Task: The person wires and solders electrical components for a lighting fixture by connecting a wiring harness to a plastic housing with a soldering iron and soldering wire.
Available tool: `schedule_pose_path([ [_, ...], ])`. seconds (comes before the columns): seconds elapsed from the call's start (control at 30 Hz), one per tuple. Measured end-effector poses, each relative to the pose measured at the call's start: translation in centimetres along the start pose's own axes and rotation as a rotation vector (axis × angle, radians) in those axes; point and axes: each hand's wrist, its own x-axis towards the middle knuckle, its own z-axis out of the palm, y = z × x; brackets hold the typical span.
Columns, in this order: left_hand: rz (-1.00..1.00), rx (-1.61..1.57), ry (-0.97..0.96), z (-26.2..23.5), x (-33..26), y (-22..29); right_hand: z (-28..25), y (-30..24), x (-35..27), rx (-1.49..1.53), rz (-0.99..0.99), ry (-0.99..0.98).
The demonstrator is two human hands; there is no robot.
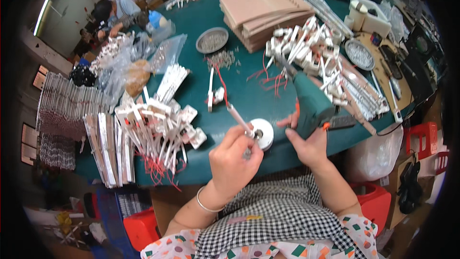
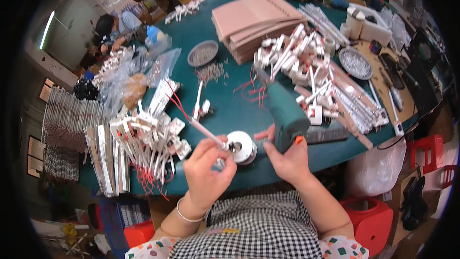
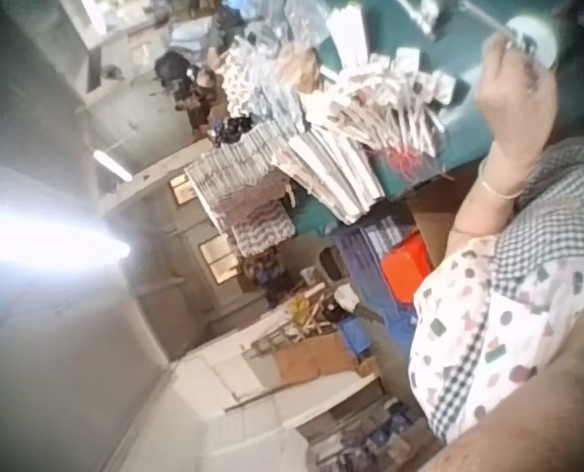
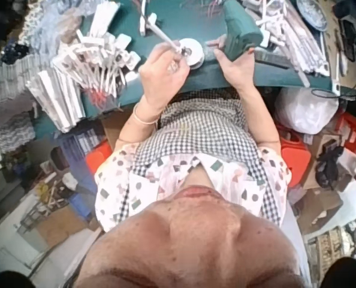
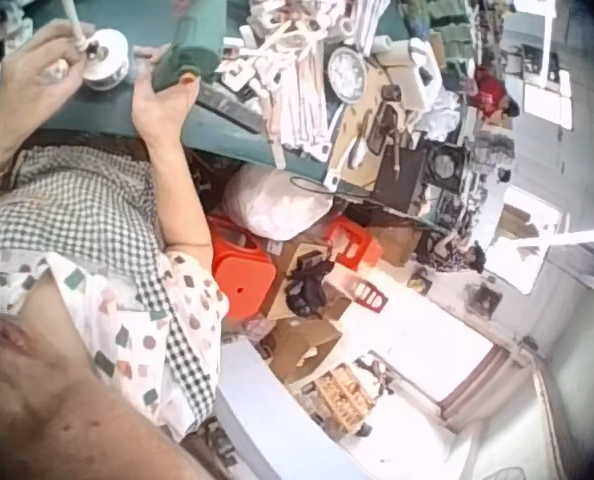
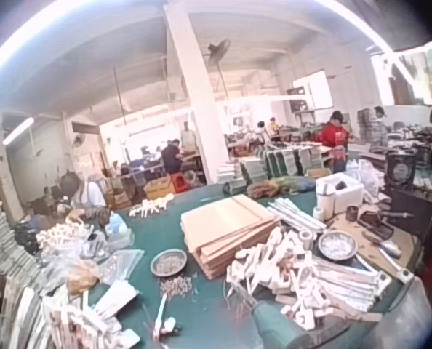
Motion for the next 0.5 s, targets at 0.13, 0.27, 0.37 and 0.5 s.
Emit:
schedule_pose_path([
  [0.13, 0.010, -0.008, 0.008, 0.3, 0.3, -0.3, 1.2, 0.3, 0.9, 0.038, 0.012, 0.009],
  [0.27, -0.004, -0.005, 0.001, 0.3, -0.1, -0.5, 2.3, -0.2, 1.3, -0.059, 0.071, -0.027],
  [0.37, -0.009, -0.009, -0.003, 0.2, -0.3, -0.5, 2.6, -0.5, 1.1, -0.246, 0.090, -0.107],
  [0.5, -0.013, -0.004, -0.010, 0.0, -0.4, -0.5, 2.8, -0.1, 0.5, -0.156, 0.083, -0.162],
])
